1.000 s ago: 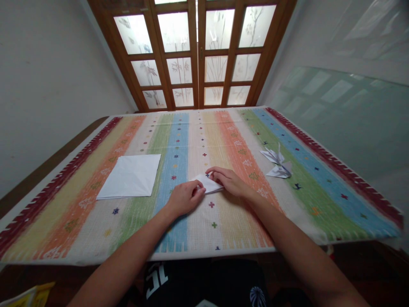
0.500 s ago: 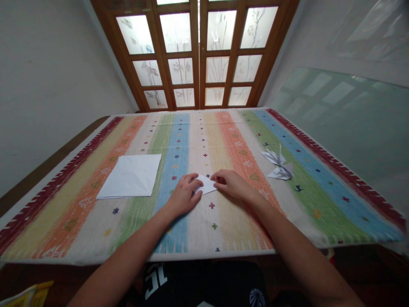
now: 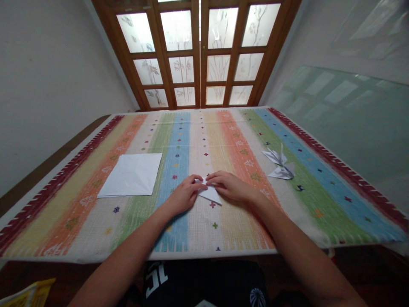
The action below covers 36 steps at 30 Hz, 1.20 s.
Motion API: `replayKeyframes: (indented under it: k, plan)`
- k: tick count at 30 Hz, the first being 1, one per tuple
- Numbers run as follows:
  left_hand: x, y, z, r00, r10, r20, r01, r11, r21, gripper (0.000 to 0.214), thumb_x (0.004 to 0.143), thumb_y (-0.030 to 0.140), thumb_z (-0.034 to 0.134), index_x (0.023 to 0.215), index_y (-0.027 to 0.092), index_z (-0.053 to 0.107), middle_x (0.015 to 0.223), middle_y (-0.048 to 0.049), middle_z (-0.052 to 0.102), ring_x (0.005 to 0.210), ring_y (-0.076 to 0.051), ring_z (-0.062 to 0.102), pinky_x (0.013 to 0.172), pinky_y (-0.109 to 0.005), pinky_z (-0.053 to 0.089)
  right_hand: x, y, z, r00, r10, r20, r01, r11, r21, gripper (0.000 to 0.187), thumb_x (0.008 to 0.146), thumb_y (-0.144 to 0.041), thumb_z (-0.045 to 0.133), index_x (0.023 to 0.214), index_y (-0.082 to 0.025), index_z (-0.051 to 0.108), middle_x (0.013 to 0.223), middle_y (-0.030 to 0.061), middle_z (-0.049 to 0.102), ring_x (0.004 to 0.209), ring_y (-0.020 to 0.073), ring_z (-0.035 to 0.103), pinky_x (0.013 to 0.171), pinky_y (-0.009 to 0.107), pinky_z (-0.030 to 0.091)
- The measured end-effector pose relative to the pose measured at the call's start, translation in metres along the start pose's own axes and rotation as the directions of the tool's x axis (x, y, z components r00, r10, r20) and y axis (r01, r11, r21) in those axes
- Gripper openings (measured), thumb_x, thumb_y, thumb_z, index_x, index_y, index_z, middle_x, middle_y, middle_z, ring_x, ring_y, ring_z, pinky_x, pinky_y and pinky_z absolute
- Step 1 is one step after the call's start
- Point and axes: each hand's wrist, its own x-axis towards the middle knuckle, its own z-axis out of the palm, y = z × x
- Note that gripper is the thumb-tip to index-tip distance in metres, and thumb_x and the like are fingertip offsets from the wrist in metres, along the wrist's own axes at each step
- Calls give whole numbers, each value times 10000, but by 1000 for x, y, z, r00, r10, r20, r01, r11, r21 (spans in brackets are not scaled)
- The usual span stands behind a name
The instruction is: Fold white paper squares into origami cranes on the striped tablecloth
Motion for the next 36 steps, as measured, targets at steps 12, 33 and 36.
replayKeyframes:
  k: [12, 33, 36]
  plan:
    - [-2, 9, -12, 999, -41, -2, 41, 995, -86, 262, 836, 138, 605, 1090, 192, 639, 1094, -98, 705, 996, -248, 665, 936, -405, 546, -3, -5, -15, 990, 99, 98, -106, 992, 70, 144, 962, -258, 727, 1067, -223, 818, 1116, 92, 771, 987, 223, 705, 924, 344, 519]
    - [2, 1, -5, 952, -270, -141, 271, 962, -14, 43, 924, 171, 636, 901, 199, 613, 923, -39, 653, 782, -194, 620, 782, -340, 500, 15, -7, 21, 926, 296, -236, -325, 941, -97, 146, 911, -254, 788, 1039, -205, 737, 1019, 82, 690, 892, 208, 642, 848, 344, 508]
    - [1, 3, -6, 969, -230, -93, 232, 973, 9, 98, 971, 167, 591, 960, 189, 685, 956, -60, 674, 823, -208, 643, 814, -351, 515, 14, -10, 20, 924, 309, -226, -334, 940, -77, 195, 863, -235, 835, 1007, -200, 709, 1014, 82, 688, 931, 228, 641, 864, 358, 500]
